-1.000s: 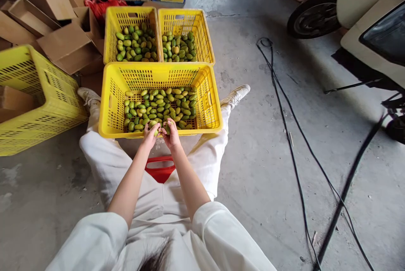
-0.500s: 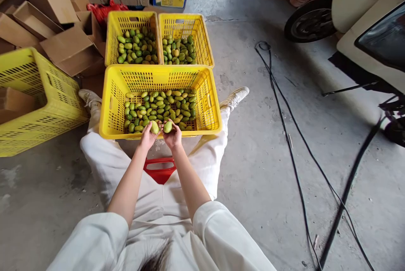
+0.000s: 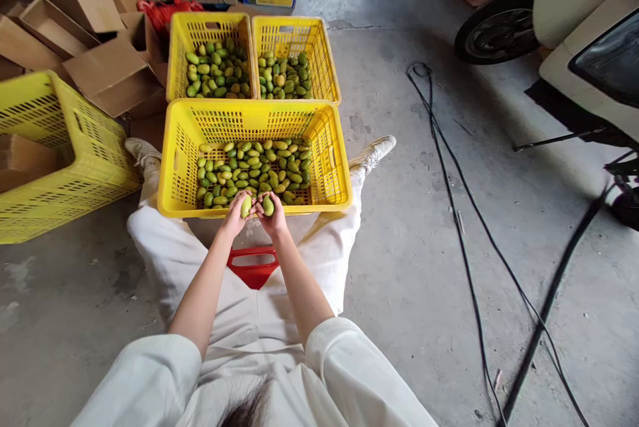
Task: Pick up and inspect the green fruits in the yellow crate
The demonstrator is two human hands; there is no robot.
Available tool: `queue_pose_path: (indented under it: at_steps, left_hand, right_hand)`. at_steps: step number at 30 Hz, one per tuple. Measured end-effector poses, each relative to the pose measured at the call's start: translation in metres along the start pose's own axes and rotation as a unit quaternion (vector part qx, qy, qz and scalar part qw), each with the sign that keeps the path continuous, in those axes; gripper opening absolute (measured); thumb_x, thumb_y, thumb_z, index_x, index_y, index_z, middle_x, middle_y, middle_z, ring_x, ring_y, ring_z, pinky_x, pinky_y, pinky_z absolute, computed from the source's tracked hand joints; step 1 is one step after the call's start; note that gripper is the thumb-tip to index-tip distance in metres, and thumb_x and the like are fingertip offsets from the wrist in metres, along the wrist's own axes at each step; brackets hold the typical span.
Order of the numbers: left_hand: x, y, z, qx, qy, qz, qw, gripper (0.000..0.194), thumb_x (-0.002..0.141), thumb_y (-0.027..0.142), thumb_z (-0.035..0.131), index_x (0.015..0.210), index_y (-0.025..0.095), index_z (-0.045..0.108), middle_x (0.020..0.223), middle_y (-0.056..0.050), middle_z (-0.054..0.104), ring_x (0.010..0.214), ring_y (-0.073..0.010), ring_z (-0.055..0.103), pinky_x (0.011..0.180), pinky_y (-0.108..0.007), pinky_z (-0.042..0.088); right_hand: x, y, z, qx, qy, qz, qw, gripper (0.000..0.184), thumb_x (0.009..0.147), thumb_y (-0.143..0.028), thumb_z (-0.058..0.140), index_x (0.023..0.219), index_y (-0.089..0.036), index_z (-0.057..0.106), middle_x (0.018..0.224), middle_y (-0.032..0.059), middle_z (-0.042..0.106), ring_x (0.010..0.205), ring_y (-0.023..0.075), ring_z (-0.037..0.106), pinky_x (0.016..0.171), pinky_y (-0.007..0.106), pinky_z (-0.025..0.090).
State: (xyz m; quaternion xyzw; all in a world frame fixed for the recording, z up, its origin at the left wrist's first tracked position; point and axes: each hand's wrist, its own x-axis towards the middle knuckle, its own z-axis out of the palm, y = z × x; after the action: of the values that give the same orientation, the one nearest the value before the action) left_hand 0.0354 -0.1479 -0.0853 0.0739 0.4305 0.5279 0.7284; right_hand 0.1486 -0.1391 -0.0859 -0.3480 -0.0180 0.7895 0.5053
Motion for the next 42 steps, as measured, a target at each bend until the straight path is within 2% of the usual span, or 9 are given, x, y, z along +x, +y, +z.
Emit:
queue_pose_path:
  at_steps: [5,8,12,17,22,28,34,39,42]
  left_hand:
    - [0.000,0.001,0.001,-0.049,0.059,0.001,0.997,0.033,0.095,0.051,0.060,0.091,0.018,0.065,0.076,-0.004,0.066,0.056,-0.0135,0.059,0.044,-0.022,0.040]
    - [0.001,0.004,0.002,-0.097,0.083,0.004,0.992,0.023,0.096,0.039,0.055,0.094,0.019,0.066,0.089,-0.007,0.072,0.075,-0.0186,0.070,0.062,-0.029,0.055]
    - [0.002,0.003,0.002,-0.143,0.083,0.007,0.986,0.011,0.090,0.026,0.060,0.094,0.018,0.066,0.097,-0.007,0.075,0.088,-0.0185,0.072,0.080,-0.031,0.058]
    - [0.001,-0.002,-0.002,-0.070,0.058,0.029,0.995,0.020,0.076,0.016,0.078,0.089,0.020,0.063,0.083,0.001,0.070,0.067,-0.0108,0.065,0.060,-0.023,0.050]
    - [0.000,-0.009,-0.005,-0.036,0.028,0.035,0.998,0.039,0.065,0.011,0.087,0.088,0.021,0.058,0.079,0.002,0.068,0.061,-0.0103,0.061,0.053,-0.021,0.044]
    - [0.003,-0.013,-0.006,-0.020,0.028,0.044,0.998,0.025,0.081,0.027,0.083,0.091,0.021,0.061,0.074,0.000,0.064,0.057,-0.0112,0.056,0.050,-0.022,0.042]
    - [0.004,-0.007,-0.002,-0.100,0.080,0.038,0.991,0.041,0.101,0.054,0.047,0.091,0.020,0.067,0.083,-0.007,0.069,0.071,-0.0179,0.066,0.064,-0.031,0.056]
    - [0.006,-0.003,0.002,-0.176,0.099,0.025,0.979,0.014,0.096,0.026,0.055,0.094,0.017,0.067,0.091,-0.007,0.075,0.089,-0.0173,0.073,0.085,-0.029,0.058]
    - [0.007,-0.005,0.003,-0.158,0.103,0.035,0.981,0.005,0.089,0.020,0.066,0.094,0.018,0.065,0.090,-0.005,0.074,0.085,-0.0147,0.071,0.084,-0.026,0.057]
  right_hand:
    - [0.002,-0.001,-0.001,0.059,0.032,-0.004,0.998,0.034,0.102,-0.046,0.042,0.086,-0.021,0.058,0.069,-0.0015,0.059,0.049,0.0106,0.047,0.039,0.019,0.035]
    - [0.005,-0.005,-0.003,0.100,0.057,0.013,0.993,0.027,0.098,-0.034,0.040,0.098,-0.020,0.063,0.076,0.0017,0.066,0.059,0.0144,0.057,0.045,0.022,0.045]
    - [0.008,-0.006,-0.003,0.104,0.075,0.017,0.992,0.019,0.091,-0.022,0.050,0.102,-0.020,0.065,0.080,0.0019,0.069,0.067,0.0148,0.062,0.055,0.023,0.054]
    - [0.005,0.001,-0.010,0.001,-0.008,-0.003,1.000,0.006,0.090,-0.026,0.059,0.091,-0.021,0.060,0.079,-0.0015,0.067,0.048,0.0070,0.047,0.041,0.018,0.036]
    - [-0.001,0.007,-0.023,-0.070,-0.045,-0.025,0.996,0.017,0.087,-0.029,0.066,0.084,-0.022,0.052,0.070,-0.0059,0.060,0.041,0.0050,0.038,0.040,0.018,0.032]
    - [-0.001,0.008,-0.023,-0.059,-0.041,-0.027,0.997,0.021,0.089,-0.030,0.066,0.080,-0.023,0.049,0.065,-0.0061,0.055,0.043,0.0070,0.039,0.038,0.018,0.028]
    - [0.000,0.003,-0.010,0.062,0.034,-0.002,0.998,0.029,0.098,-0.047,0.054,0.082,-0.023,0.054,0.071,-0.0032,0.058,0.049,0.0093,0.044,0.045,0.021,0.044]
    - [0.003,-0.003,-0.005,0.156,0.049,0.004,0.986,0.013,0.092,-0.028,0.050,0.095,-0.022,0.061,0.084,0.0041,0.070,0.084,0.0198,0.068,0.074,0.037,0.062]
    - [0.005,-0.002,-0.004,0.157,0.039,-0.013,0.987,0.018,0.088,-0.018,0.055,0.103,-0.024,0.063,0.087,0.0017,0.071,0.080,0.0163,0.067,0.070,0.031,0.061]
